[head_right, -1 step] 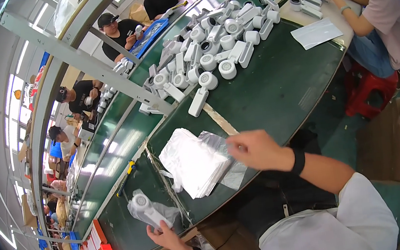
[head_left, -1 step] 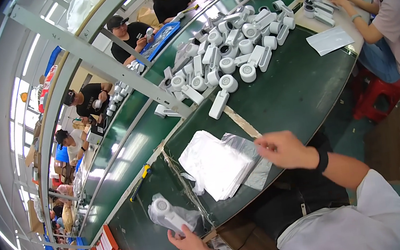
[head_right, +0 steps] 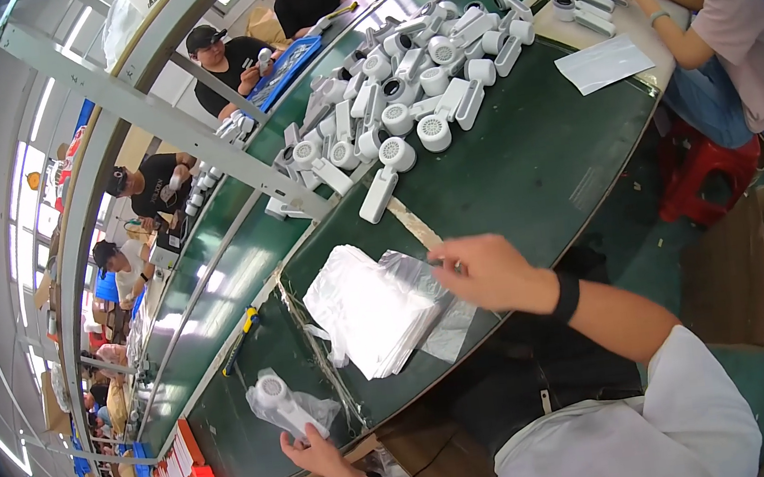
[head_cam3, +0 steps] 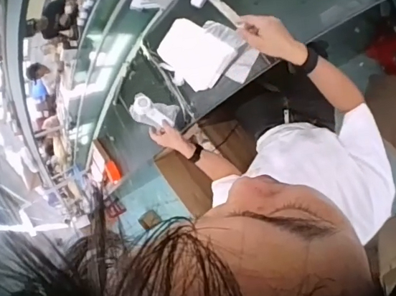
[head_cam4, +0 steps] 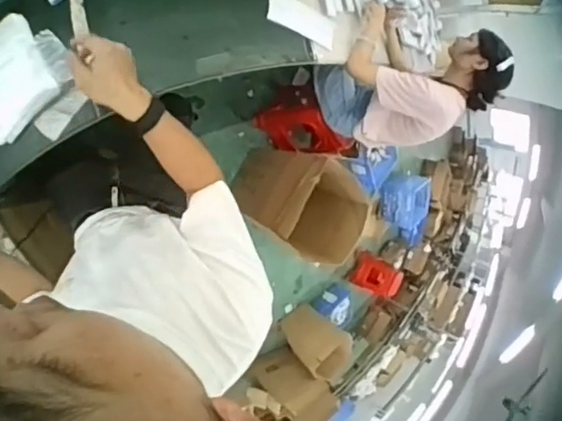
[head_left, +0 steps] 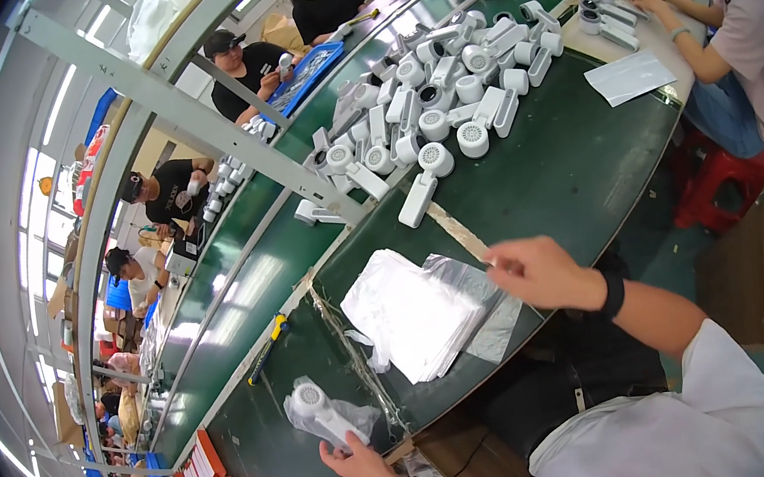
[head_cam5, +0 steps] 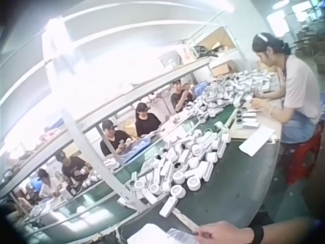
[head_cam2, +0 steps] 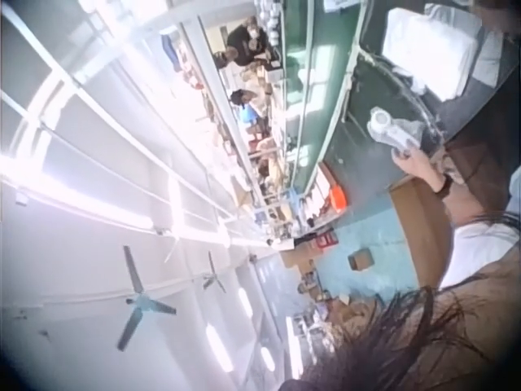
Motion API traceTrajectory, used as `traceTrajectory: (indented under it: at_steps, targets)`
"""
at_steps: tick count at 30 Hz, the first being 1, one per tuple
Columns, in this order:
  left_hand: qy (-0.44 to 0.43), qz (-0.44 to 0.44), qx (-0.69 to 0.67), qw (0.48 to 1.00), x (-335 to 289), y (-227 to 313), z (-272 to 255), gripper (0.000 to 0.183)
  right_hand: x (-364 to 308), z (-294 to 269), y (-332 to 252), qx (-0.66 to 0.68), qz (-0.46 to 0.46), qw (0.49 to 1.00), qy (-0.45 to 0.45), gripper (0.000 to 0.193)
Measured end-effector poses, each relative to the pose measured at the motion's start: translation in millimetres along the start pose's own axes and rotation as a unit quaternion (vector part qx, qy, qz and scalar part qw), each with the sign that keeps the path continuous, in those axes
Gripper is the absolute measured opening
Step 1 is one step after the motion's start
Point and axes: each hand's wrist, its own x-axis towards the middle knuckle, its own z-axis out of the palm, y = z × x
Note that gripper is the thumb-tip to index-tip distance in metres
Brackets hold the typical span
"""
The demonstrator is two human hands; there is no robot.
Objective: The person packages handheld fans by hand, picking up a fan, sliding it into a plastic bag, and placing the bagged fan into a cardboard box. This process is repeated for several fans, with the person occasionally reaching for more fans from a pile on the assembly table.
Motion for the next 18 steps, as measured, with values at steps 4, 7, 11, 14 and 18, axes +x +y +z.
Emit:
traceTrajectory:
  at_steps: [4,7,11,14,18]
  targets:
    - [0.036,0.037,0.13,0.99,8.6,-6.9,14.5,0.062,59.8,-11.4,22.9,-0.15,-0.013,0.989,0.007,0.037]
    - [0.18,0.193,0.35,0.899,-2.0,14.2,22.0,0.057,103.7,7.3,37.0,-0.236,0.003,0.972,-0.018,0.048]
    - [-0.038,0.338,0.096,0.936,-60.2,86.1,52.8,0.039,147.1,33.0,38.1,-0.273,0.048,0.959,-0.056,0.06]
    - [-0.367,0.44,0.027,0.819,-131.0,117.1,82.3,0.026,168.9,61.0,38.2,-0.314,0.059,0.944,-0.08,0.062]
    - [-0.385,0.455,0.043,0.802,-167.3,108.0,125.8,0.022,179.6,74.0,47.9,-0.364,0.068,0.925,-0.084,0.056]
